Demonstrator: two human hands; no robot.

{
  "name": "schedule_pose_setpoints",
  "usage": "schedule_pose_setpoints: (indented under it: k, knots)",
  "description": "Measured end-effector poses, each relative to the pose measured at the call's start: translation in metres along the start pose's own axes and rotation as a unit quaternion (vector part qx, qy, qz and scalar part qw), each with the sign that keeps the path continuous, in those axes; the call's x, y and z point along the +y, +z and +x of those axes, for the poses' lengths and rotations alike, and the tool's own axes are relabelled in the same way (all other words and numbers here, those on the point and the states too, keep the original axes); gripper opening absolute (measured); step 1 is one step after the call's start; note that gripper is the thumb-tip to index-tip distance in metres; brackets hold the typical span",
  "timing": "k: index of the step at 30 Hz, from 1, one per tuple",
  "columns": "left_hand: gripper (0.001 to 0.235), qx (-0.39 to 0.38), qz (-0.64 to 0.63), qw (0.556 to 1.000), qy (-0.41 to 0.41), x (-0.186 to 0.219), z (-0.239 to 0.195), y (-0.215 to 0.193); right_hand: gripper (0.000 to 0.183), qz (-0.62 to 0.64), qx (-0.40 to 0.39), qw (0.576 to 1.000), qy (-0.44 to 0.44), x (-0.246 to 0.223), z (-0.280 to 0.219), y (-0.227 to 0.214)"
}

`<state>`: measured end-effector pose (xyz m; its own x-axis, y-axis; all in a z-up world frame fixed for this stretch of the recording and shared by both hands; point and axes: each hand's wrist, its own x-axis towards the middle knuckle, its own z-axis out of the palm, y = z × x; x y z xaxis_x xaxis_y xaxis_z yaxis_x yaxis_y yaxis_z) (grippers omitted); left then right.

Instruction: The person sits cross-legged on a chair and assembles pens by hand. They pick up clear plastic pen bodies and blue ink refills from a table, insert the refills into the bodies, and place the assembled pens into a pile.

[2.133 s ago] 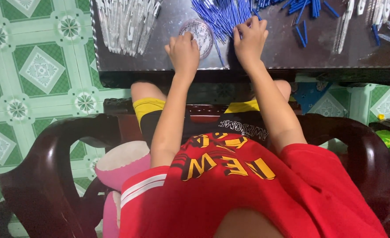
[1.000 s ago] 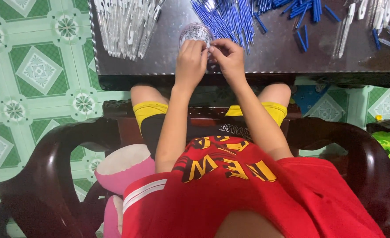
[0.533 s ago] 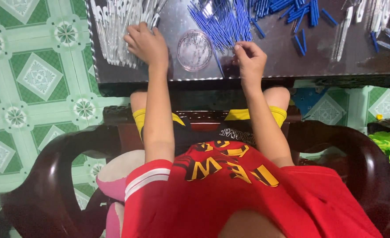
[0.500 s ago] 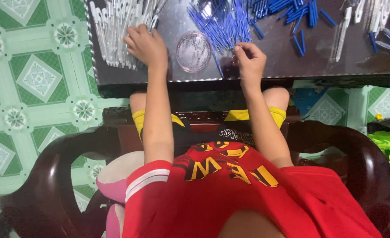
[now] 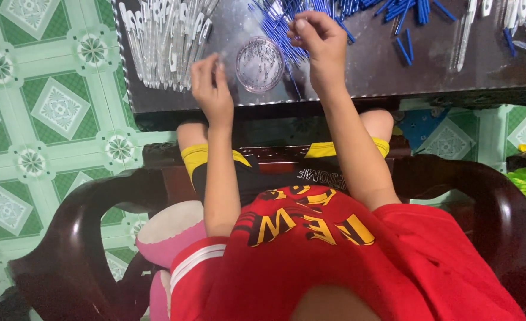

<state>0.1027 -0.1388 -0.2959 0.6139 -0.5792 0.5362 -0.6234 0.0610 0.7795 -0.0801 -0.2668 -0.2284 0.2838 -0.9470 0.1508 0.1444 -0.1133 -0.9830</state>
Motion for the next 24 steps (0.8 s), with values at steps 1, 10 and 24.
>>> schedule_pose_setpoints:
  k: [1,10,24]
  knots:
    - [0.018,-0.024,-0.044,0.999,0.016,0.004,-0.005,-0.005,0.012,0.03,-0.018,0.999,0.003,-0.004,0.002,0.001]
    - [0.018,-0.082,-0.127,0.988,0.031,0.039,-0.012,-0.03,0.01,0.063,-0.109,0.992,0.02,-0.028,-0.02,-0.008]
    - [0.041,-0.233,-0.068,0.97,0.021,0.069,-0.052,-0.018,0.017,-0.148,-0.164,0.972,-0.076,-0.042,-0.045,-0.024]
